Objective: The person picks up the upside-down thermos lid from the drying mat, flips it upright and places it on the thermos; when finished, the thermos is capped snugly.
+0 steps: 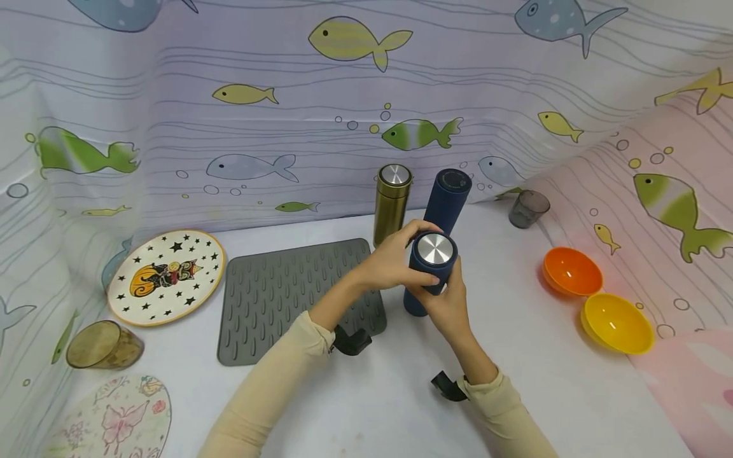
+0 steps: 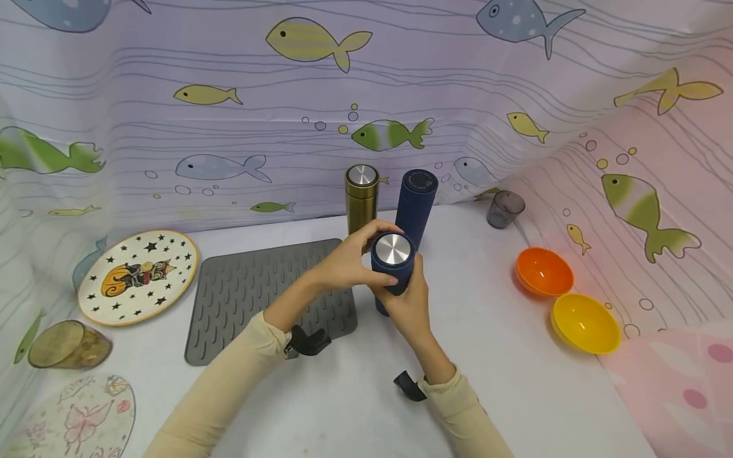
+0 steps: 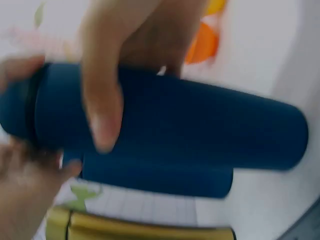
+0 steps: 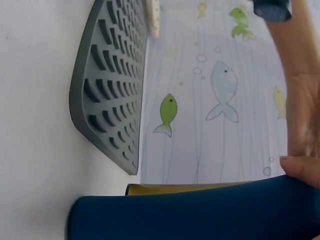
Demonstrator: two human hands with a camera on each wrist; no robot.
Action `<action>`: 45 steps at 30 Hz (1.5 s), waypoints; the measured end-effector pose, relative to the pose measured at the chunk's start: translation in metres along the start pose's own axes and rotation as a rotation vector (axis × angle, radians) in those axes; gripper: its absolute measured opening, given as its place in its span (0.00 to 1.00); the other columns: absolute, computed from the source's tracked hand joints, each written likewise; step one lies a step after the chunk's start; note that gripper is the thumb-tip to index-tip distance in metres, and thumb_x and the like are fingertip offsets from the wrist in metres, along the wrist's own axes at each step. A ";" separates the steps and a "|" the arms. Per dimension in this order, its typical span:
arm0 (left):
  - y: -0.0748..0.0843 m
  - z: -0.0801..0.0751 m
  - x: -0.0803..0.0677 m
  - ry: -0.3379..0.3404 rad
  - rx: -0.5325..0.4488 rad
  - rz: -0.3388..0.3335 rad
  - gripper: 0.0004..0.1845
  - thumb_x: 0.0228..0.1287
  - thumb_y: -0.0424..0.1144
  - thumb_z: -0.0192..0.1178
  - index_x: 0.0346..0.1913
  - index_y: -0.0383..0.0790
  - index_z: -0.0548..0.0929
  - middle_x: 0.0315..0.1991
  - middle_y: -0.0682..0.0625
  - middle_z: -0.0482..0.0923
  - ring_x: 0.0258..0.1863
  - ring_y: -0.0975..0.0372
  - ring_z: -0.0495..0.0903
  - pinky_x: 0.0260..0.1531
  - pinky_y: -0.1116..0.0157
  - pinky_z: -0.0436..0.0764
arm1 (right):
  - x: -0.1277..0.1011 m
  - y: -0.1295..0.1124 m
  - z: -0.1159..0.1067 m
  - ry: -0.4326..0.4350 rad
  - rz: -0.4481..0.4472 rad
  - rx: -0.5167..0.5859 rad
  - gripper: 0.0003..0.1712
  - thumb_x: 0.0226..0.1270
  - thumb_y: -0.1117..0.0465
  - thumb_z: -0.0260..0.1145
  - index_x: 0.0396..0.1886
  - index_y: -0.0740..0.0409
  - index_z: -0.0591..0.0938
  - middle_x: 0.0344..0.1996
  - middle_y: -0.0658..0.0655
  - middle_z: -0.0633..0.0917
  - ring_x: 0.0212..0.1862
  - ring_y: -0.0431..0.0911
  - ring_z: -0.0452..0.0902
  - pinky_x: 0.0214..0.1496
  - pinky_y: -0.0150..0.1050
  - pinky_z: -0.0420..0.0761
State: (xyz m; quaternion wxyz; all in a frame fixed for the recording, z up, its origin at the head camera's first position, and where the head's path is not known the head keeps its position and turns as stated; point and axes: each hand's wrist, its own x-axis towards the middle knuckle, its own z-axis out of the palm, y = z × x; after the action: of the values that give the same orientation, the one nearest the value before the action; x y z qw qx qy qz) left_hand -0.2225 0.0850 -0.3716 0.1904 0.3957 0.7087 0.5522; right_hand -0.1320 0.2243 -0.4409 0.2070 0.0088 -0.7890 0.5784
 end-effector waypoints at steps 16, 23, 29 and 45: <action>-0.007 -0.015 -0.004 -0.156 -0.093 0.062 0.42 0.46 0.27 0.76 0.68 0.38 0.71 0.71 0.46 0.67 0.74 0.60 0.60 0.75 0.50 0.54 | -0.005 -0.005 0.002 -0.026 -0.029 -0.013 0.50 0.49 0.70 0.79 0.71 0.61 0.64 0.64 0.64 0.76 0.68 0.57 0.70 0.70 0.59 0.65; -0.004 0.029 -0.009 0.306 0.099 0.036 0.44 0.44 0.45 0.81 0.67 0.44 0.72 0.64 0.53 0.74 0.68 0.62 0.69 0.70 0.54 0.67 | -0.004 -0.002 0.001 0.115 -0.010 -0.058 0.41 0.54 0.73 0.75 0.66 0.66 0.66 0.57 0.68 0.79 0.61 0.59 0.75 0.61 0.55 0.74; -0.004 0.025 -0.002 0.270 0.128 0.166 0.40 0.43 0.40 0.81 0.63 0.37 0.76 0.58 0.47 0.80 0.60 0.60 0.77 0.65 0.63 0.72 | -0.001 -0.003 -0.007 0.037 -0.043 -0.056 0.42 0.52 0.74 0.75 0.66 0.67 0.65 0.58 0.67 0.78 0.61 0.57 0.75 0.63 0.48 0.73; -0.015 -0.003 -0.018 0.034 0.115 -0.048 0.48 0.54 0.43 0.76 0.76 0.49 0.62 0.74 0.54 0.65 0.74 0.59 0.62 0.73 0.56 0.61 | 0.035 0.001 -0.041 0.066 0.110 -0.002 0.46 0.50 0.71 0.78 0.68 0.65 0.66 0.60 0.61 0.77 0.58 0.47 0.75 0.58 0.32 0.75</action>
State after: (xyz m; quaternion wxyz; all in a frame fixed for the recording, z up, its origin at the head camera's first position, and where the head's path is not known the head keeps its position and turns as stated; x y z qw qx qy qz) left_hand -0.2188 0.0677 -0.3881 0.1683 0.3796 0.7516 0.5126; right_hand -0.1517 0.2705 -0.4200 0.2011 -0.0539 -0.7815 0.5881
